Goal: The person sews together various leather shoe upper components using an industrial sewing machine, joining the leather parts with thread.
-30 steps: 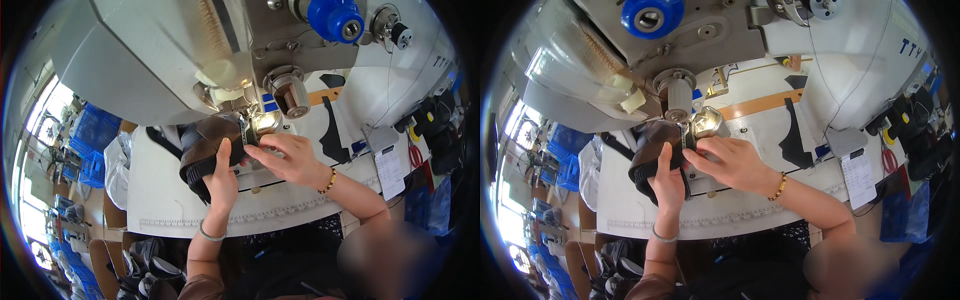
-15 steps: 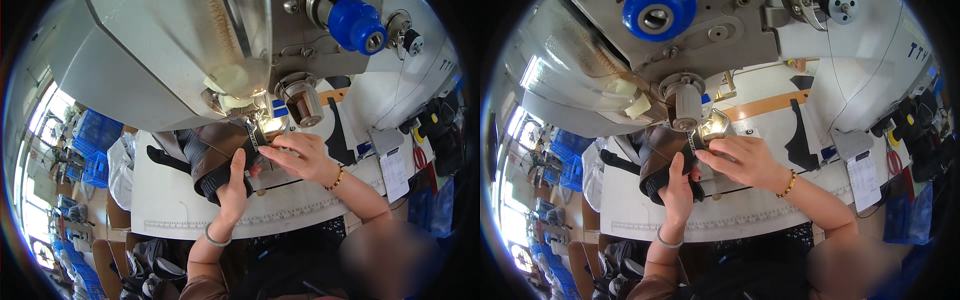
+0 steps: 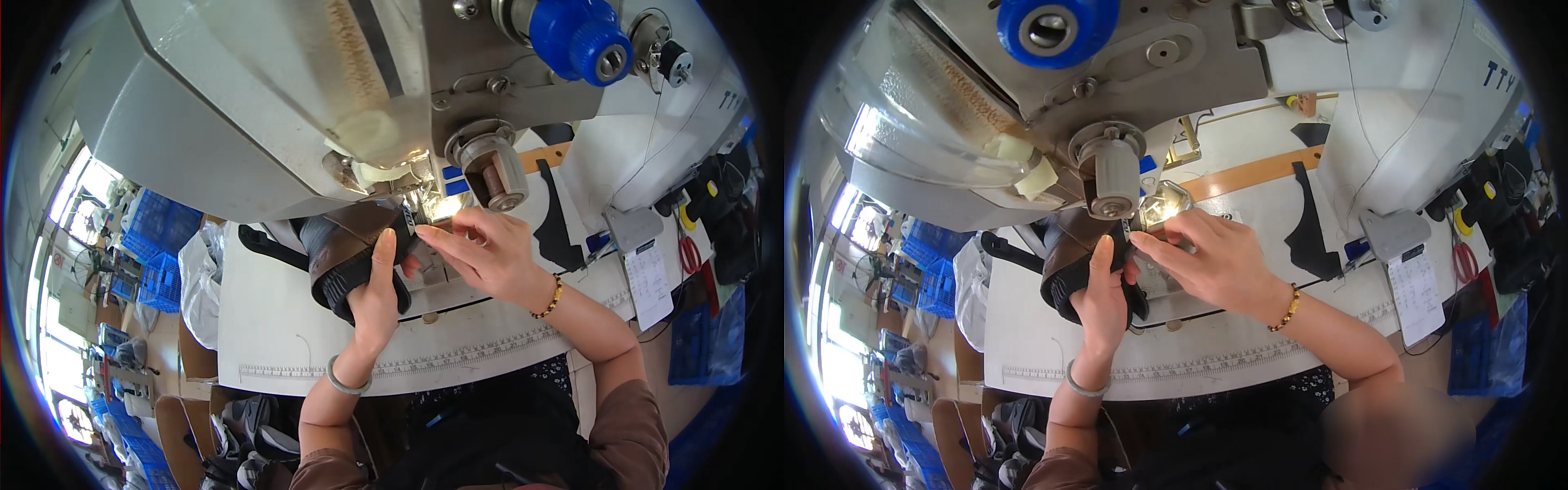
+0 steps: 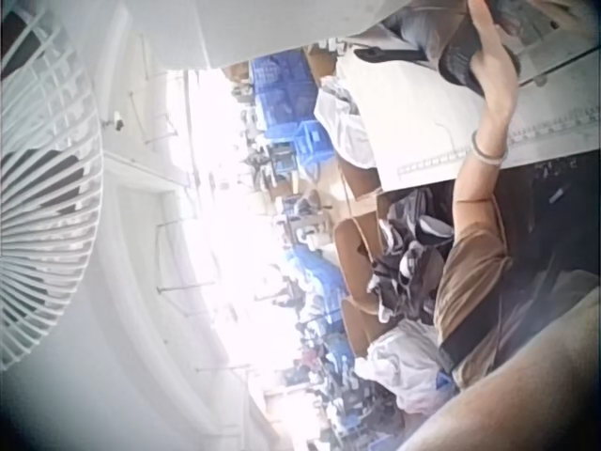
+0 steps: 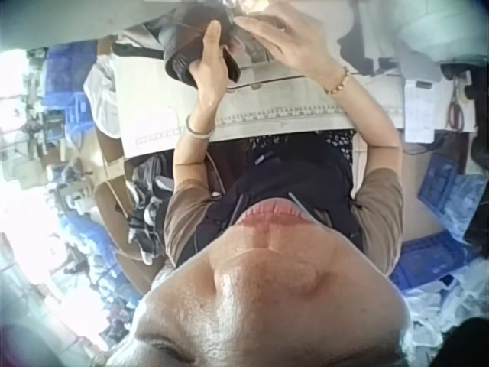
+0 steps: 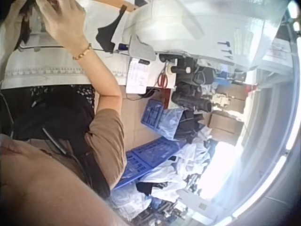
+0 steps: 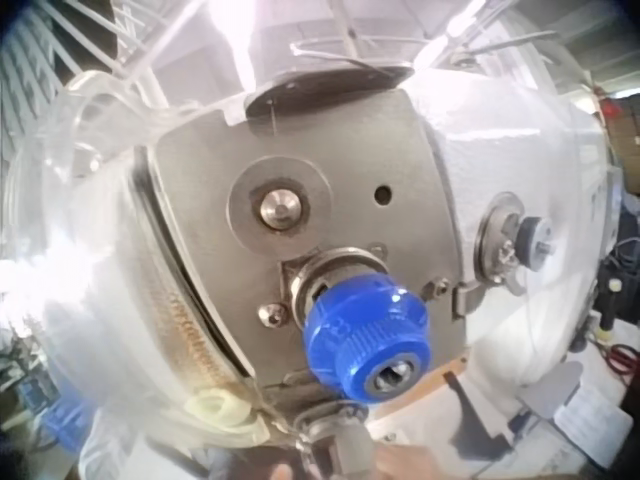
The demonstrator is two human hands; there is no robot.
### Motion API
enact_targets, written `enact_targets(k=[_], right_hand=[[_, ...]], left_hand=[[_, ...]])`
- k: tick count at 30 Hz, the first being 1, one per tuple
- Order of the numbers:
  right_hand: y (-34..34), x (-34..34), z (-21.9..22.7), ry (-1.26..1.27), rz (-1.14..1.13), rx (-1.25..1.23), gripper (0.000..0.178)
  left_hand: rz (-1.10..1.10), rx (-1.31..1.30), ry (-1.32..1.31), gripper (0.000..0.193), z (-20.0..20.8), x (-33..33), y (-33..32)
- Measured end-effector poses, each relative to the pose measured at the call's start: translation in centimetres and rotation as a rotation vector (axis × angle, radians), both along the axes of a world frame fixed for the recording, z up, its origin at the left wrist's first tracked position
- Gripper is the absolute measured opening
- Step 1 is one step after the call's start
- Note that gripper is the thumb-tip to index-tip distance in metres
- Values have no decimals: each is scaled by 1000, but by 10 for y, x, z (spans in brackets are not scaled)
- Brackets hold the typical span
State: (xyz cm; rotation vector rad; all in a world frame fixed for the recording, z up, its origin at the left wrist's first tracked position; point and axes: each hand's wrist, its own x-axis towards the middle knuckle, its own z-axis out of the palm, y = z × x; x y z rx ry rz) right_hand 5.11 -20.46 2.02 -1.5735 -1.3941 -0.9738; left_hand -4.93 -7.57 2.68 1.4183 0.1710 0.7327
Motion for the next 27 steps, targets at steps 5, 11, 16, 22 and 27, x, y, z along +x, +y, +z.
enact_targets(k=[5,11,16,22,27], right_hand=[[1,-2,0,62,-28,-13,45],[1,-1,-2,51,-12,32,38],[-3,-20,-2,159,51,-99,14],[32,-44,-2,810,576,-159,39],[77,-45,-10,1562,694,-81,43]], left_hand=[[10,0,19,28,0,7,4],[-8,-53,-24,19,0,10,4],[132,-85,267,41,-3,6,13],[107,689,551,24,28,-48,6],[393,1067,335,12,111,-41,52]])
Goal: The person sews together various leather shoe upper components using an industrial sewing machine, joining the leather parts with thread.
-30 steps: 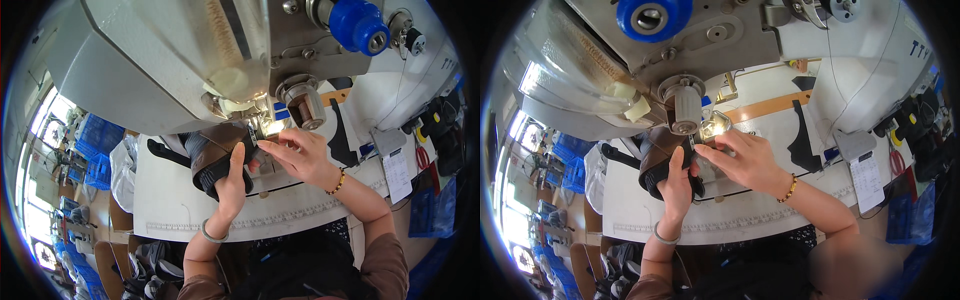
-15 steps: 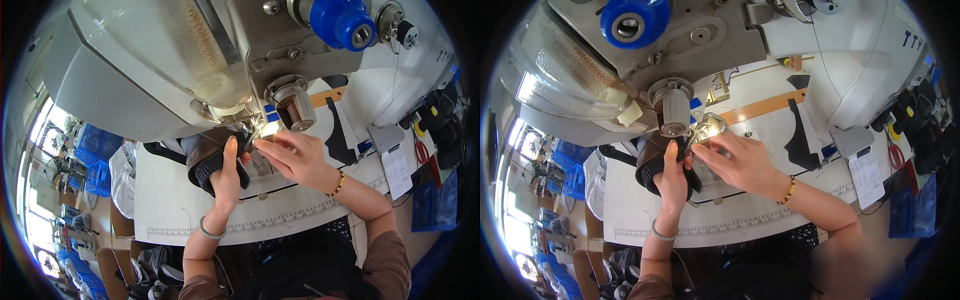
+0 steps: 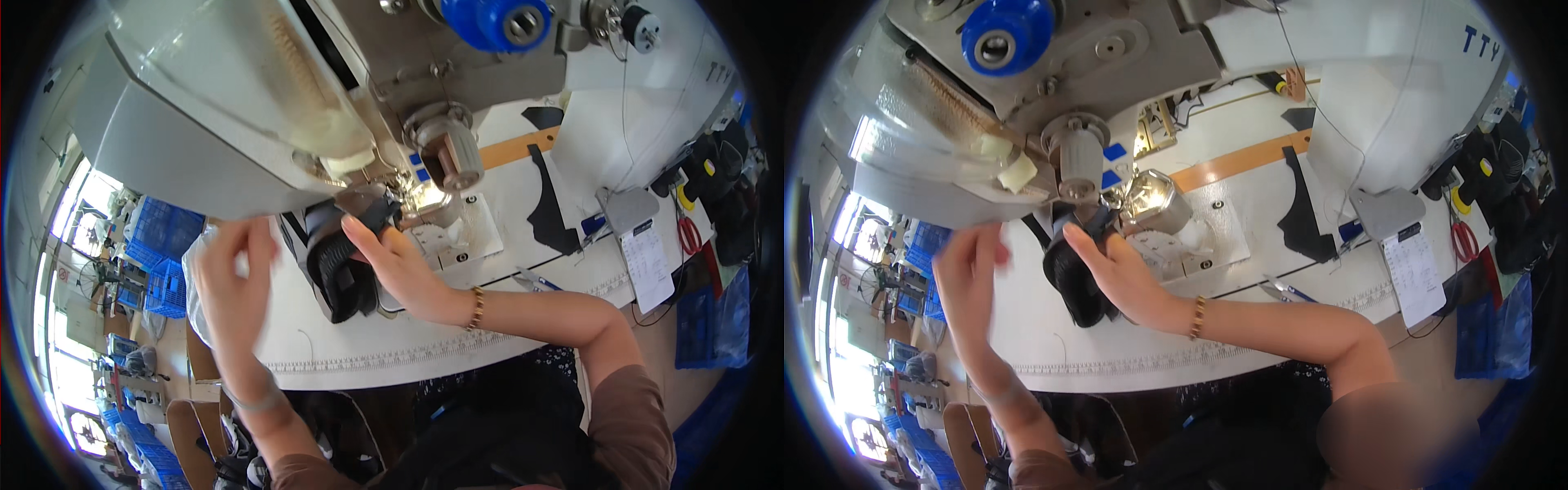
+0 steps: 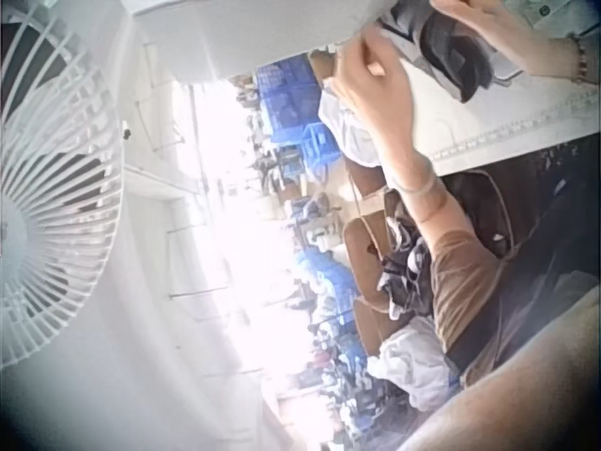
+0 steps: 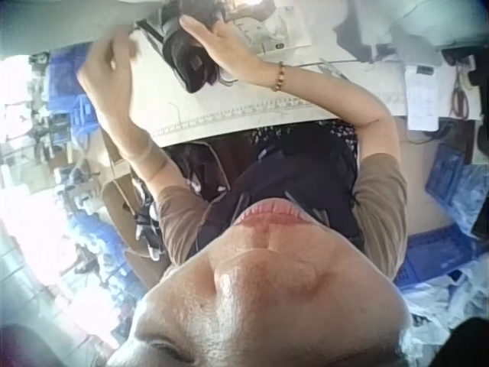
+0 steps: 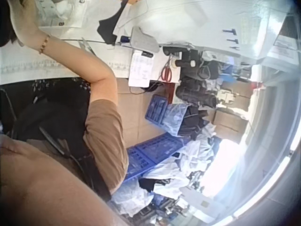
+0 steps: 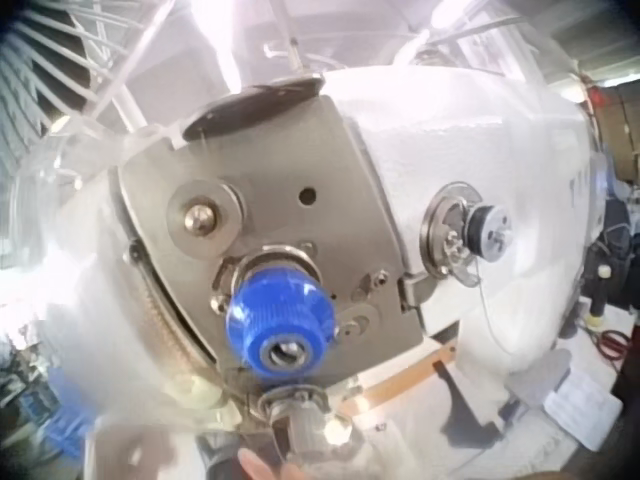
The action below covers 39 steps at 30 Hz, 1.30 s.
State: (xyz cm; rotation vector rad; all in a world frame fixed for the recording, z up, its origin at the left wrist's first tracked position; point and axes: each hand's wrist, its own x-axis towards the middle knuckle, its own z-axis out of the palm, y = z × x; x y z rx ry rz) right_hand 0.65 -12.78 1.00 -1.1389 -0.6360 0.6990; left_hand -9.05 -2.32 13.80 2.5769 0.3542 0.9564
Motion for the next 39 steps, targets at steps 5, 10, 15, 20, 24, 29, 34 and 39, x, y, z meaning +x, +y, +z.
enact_targets(k=[5,10,15,20,24,29,34,39], right_hand=[[9,-30,13,89,-190,198,35],[-50,-14,20,84,55,-12,35],[-72,-10,15,214,127,12,31],[-98,-5,19,-366,-150,-89,28],[-162,-2,-21,-1284,-613,-718,21],[-209,-1,-82,-1358,-578,-949,22],[-201,11,-75,-1286,-537,-702,12],[-155,7,0,-925,-520,-405,25]], left_hand=[[-333,281,448,22,42,46,69],[-406,-315,1207,48,8,82,24],[-531,-855,715,67,-26,49,-5],[-456,-611,656,73,-22,46,-6],[-534,-571,641,72,-13,54,-5],[-511,-626,714,66,-6,58,-6],[-562,-567,729,80,-12,63,3],[-526,-593,717,79,-9,57,-3]])
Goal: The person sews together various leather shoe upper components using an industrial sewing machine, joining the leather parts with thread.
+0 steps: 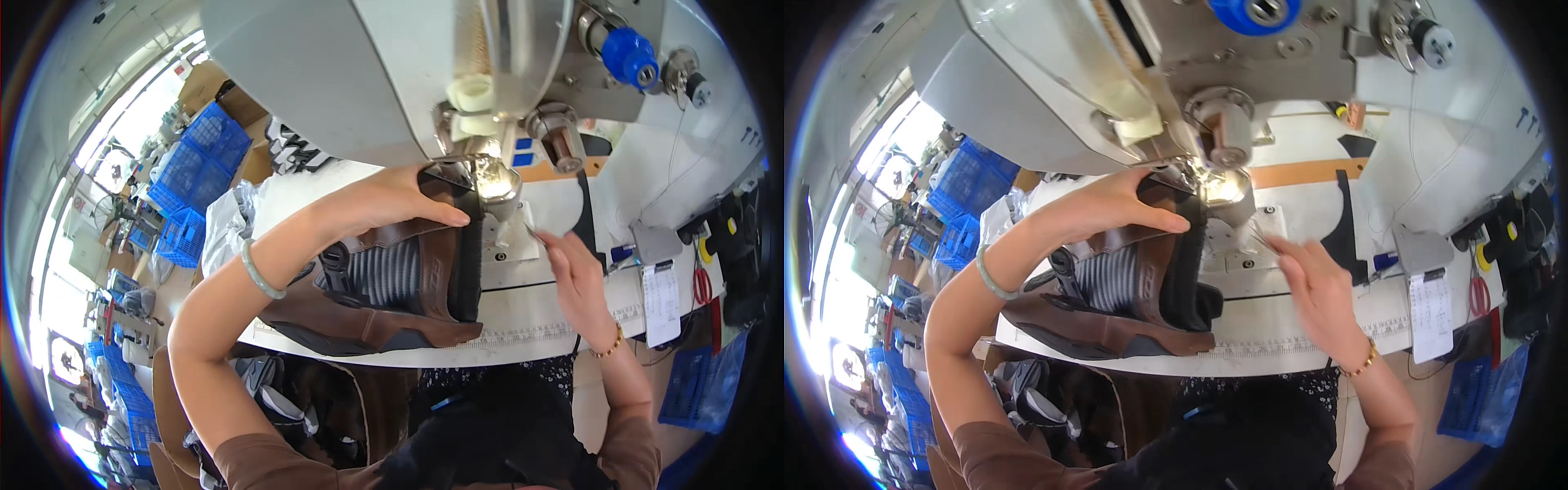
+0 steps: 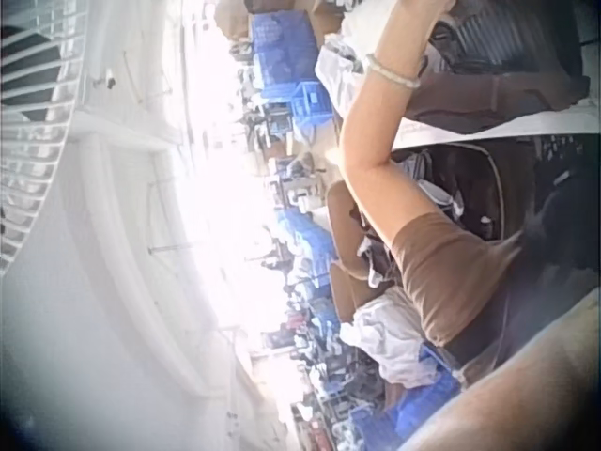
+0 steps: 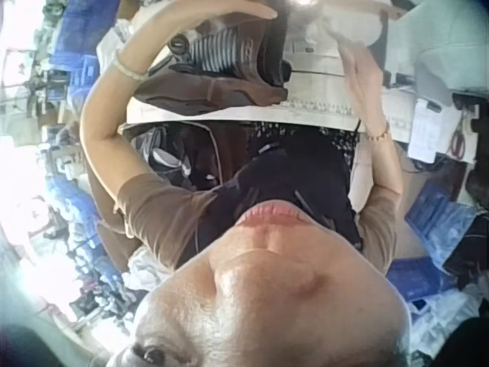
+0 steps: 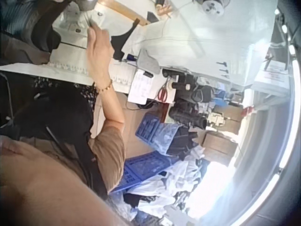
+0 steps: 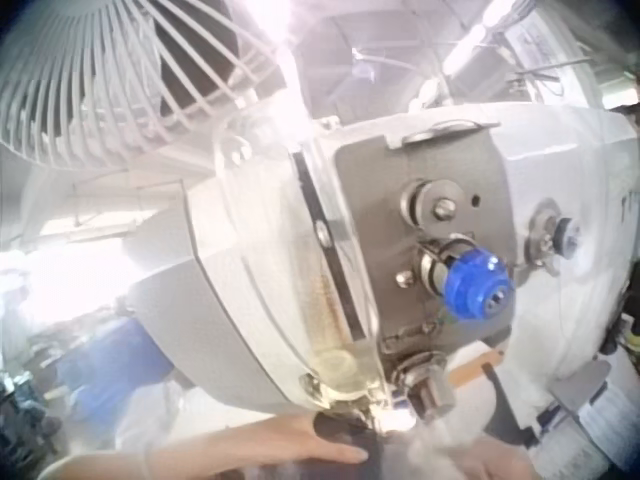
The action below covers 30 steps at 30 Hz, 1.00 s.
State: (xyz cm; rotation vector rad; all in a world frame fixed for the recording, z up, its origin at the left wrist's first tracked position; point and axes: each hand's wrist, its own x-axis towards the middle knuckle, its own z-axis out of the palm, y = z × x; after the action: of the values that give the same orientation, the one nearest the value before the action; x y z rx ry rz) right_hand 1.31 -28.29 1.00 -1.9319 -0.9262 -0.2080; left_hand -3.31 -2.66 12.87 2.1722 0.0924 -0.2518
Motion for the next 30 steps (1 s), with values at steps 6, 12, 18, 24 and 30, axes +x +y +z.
enact_targets(k=[6,12,18,24,30], right_hand=[[35,-13,30,-280,-113,70,38],[37,-8,26,-432,-116,7,32],[40,-11,24,-447,-126,-13,32],[45,-8,22,-659,-158,-79,44],[39,15,36,-864,-56,-175,47]], left_hand=[[55,-75,68,69,-4,2,12],[40,-137,75,71,-4,8,6],[29,-151,81,71,-4,5,3],[11,-149,51,69,-5,5,4],[28,-149,55,65,-2,6,2]])
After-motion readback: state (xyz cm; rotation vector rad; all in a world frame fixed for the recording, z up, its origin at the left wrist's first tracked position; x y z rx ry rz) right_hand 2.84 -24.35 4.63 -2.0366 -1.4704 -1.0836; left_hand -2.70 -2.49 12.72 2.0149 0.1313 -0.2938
